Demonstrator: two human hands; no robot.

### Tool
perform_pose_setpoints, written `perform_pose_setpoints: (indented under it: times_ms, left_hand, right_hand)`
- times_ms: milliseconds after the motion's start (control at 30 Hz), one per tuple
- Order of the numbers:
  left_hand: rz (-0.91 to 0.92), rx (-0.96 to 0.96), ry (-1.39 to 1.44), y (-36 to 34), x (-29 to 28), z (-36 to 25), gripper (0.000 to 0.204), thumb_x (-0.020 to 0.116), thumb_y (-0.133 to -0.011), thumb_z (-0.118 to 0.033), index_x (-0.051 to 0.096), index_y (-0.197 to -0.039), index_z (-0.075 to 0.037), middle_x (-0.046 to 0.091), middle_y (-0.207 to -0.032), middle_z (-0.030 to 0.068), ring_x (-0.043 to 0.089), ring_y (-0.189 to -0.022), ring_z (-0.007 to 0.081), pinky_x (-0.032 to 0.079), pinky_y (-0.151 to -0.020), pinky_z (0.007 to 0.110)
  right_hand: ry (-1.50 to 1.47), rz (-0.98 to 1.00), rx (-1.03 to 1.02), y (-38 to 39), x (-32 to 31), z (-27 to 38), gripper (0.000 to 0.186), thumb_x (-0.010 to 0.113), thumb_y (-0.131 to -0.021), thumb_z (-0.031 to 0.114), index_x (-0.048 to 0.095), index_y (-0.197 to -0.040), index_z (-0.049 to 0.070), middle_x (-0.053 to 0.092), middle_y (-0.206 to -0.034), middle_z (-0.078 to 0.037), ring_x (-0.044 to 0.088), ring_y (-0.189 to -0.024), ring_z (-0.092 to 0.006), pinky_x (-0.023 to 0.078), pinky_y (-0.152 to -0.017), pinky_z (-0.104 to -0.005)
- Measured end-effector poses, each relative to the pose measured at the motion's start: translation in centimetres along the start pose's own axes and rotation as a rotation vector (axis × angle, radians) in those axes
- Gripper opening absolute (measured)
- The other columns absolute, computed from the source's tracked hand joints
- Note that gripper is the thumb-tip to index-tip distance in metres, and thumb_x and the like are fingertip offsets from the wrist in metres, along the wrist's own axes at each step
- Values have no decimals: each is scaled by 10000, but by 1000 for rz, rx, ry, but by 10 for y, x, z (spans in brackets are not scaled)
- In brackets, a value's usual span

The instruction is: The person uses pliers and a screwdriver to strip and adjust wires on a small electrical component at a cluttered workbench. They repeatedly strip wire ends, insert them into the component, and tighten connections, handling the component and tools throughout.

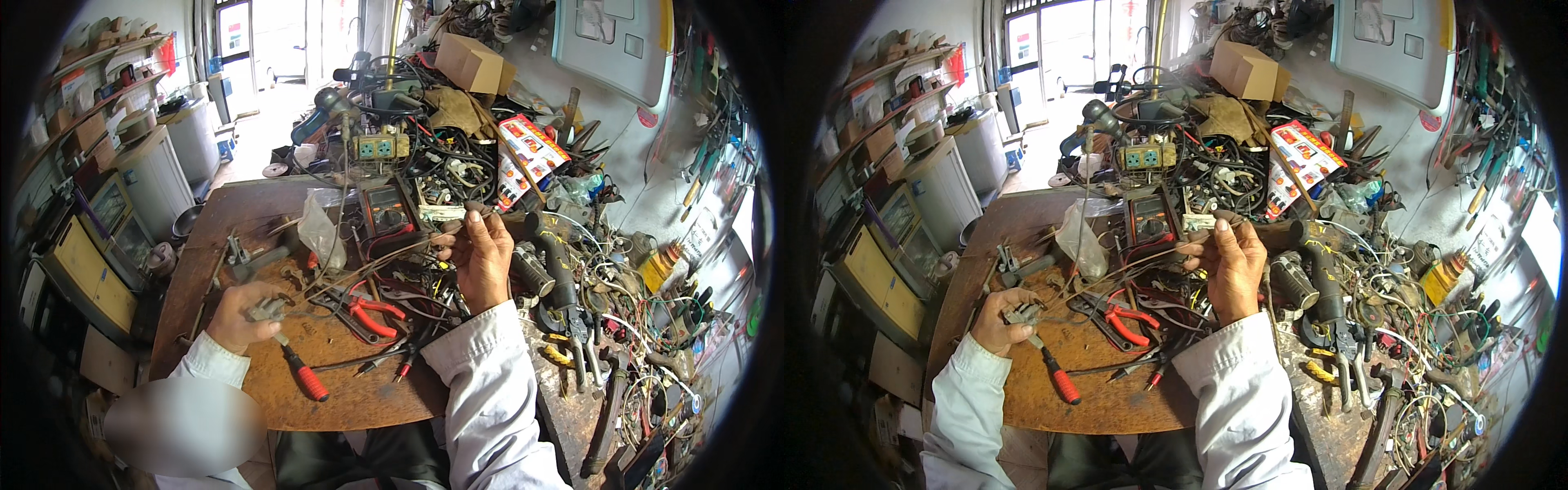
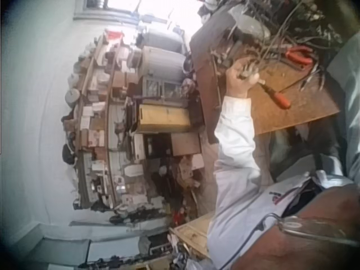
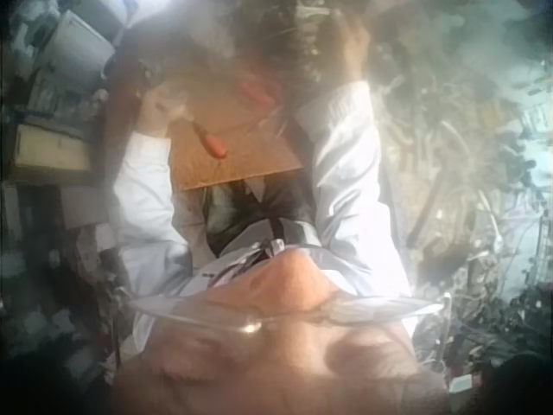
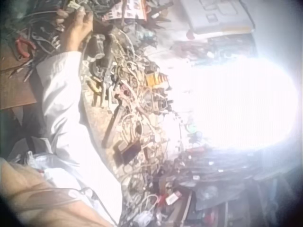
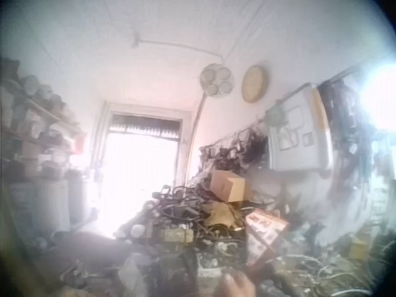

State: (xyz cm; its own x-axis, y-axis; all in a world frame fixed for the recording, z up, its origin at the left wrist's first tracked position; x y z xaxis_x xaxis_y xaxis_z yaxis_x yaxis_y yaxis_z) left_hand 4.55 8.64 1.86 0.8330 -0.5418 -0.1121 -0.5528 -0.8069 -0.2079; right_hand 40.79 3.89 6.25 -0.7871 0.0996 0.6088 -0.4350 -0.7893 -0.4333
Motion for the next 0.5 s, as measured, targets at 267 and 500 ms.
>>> perform_pose_setpoints:
  times_ms: [267,500]
  left_hand:
    - [-17,-20,59,0,5,-6,494,804,-687,-245,634,-1070,17,621,-912,21,582,-847,115,479,-763,263]
    - [14,-41,69,0,7,-2,544,808,-692,-280,627,-1101,30,621,-912,21,582,-851,110,479,-756,256]
  right_hand:
    - [-90,30,66,1,9,-6,260,576,-1003,235,584,-1098,-8,686,-876,-173,721,-755,-290,615,-642,-380]
    - [-75,194,314,21,45,-49,460,521,-1019,374,587,-1048,-80,692,-931,-259,717,-843,-351,594,-753,-444]
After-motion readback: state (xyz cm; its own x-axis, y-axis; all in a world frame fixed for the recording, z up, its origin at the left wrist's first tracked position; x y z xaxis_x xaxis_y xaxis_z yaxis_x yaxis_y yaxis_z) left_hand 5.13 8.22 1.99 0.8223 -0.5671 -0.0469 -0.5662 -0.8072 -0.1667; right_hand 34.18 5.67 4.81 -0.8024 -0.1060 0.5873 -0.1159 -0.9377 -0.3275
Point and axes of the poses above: each hand's wrist, its own y-axis away from the middle knuckle, its own x-axis out of the palm, z = x × y, the point moved 10 cm from there along -y, towards the middle knuckle
